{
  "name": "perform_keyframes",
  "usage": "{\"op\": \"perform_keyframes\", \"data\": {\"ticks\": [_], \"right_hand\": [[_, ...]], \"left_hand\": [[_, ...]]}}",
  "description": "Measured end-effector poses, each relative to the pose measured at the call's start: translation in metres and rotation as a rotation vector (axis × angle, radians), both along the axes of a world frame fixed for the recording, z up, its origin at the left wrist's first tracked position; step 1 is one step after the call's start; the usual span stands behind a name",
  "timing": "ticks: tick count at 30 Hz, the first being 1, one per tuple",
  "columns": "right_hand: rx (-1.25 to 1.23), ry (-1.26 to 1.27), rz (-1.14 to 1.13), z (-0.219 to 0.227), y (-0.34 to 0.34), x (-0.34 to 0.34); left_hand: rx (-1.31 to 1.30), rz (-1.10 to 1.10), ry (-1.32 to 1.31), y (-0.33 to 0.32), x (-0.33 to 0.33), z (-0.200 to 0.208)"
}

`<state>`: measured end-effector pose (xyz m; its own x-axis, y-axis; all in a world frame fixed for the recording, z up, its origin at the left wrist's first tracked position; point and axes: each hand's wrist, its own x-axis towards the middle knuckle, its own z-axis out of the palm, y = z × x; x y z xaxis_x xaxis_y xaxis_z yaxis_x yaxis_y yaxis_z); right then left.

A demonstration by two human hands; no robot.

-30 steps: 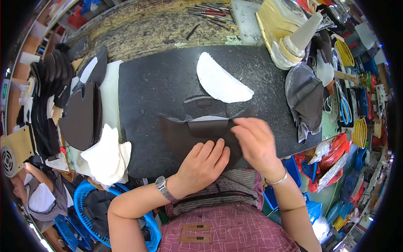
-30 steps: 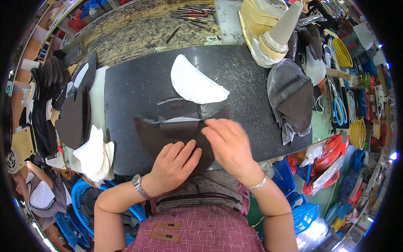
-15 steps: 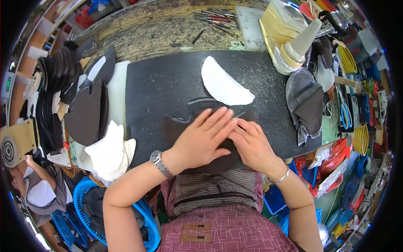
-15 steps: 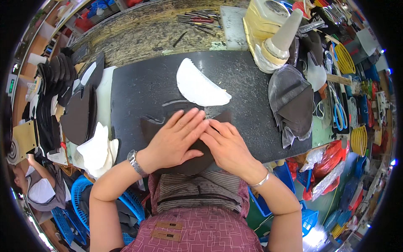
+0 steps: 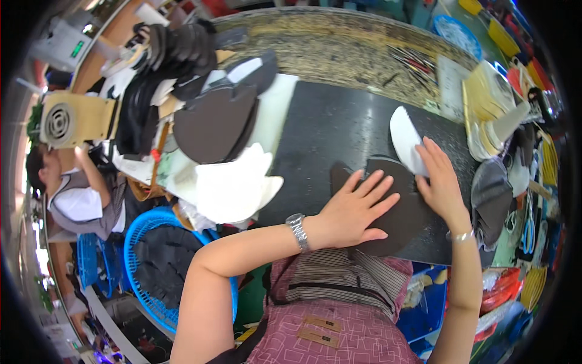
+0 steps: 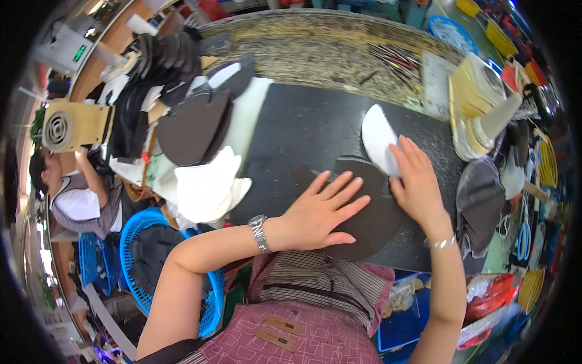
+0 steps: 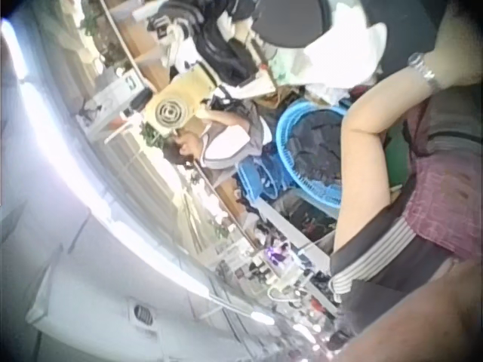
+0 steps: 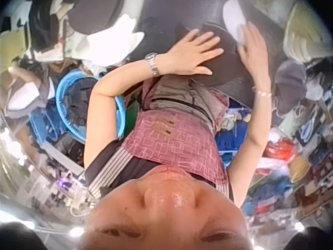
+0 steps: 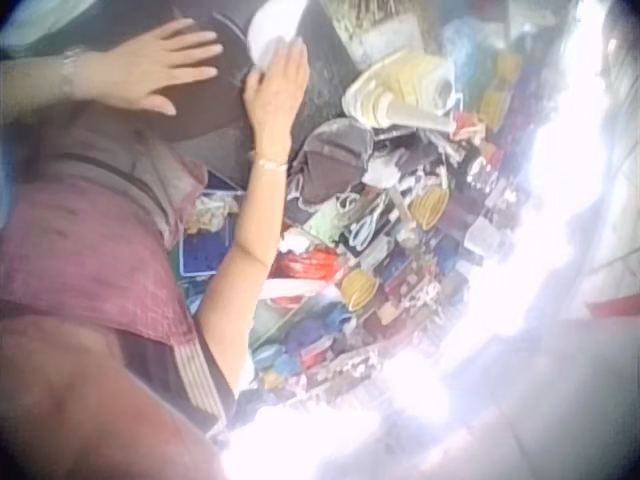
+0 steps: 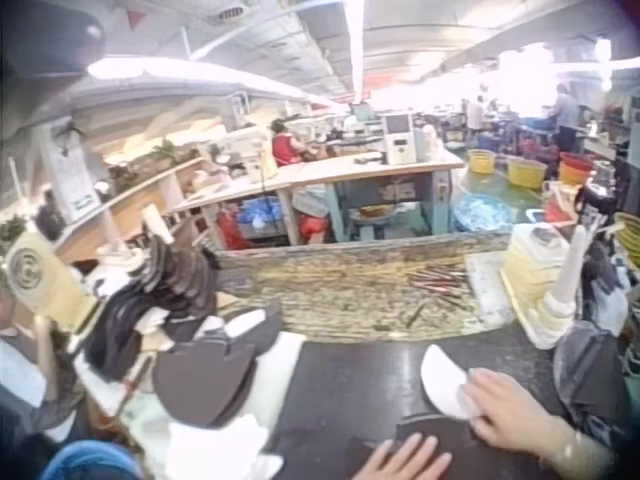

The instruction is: The person attaches white reinforcement inserts and fabric lining pieces onto shoe upper panels by hand, presses them together, and bundles the assembled components with a rubber band.

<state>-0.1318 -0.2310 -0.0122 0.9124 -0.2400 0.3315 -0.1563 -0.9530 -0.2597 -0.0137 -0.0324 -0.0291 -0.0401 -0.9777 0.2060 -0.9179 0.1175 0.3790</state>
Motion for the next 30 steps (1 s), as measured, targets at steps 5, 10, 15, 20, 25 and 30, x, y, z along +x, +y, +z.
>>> {"op": "perform_keyframes", "data": {"ticks": [5,10,15,20,25,30], "right_hand": [[0.068,-0.108,-0.107,-0.035,-0.046,0.020],[0.409,-0.152,-0.362,-0.016,-0.044,0.033],[0.646,-0.420,-0.442,-0.005,-0.032,-0.006],[1.044,-0.663,-0.507,0.014,-0.011,-0.040],[-0.261,-0.567,-0.285,0.032,0.021,-0.056],[-0.448,-0.321,0.163,0.039,0.066,-0.080]], "left_hand": [[-0.255,0.285,0.247,-0.007,0.082,0.017],[0.160,0.948,-0.782,-0.020,0.232,0.002],[0.142,1.003,-0.490,-0.022,0.270,0.018],[-0.801,0.619,-0.347,-0.038,0.172,0.080],[-0.253,-0.274,-0.497,0.026,-0.004,0.035],[0.147,0.258,1.472,0.036,-0.004,0.045]]}}
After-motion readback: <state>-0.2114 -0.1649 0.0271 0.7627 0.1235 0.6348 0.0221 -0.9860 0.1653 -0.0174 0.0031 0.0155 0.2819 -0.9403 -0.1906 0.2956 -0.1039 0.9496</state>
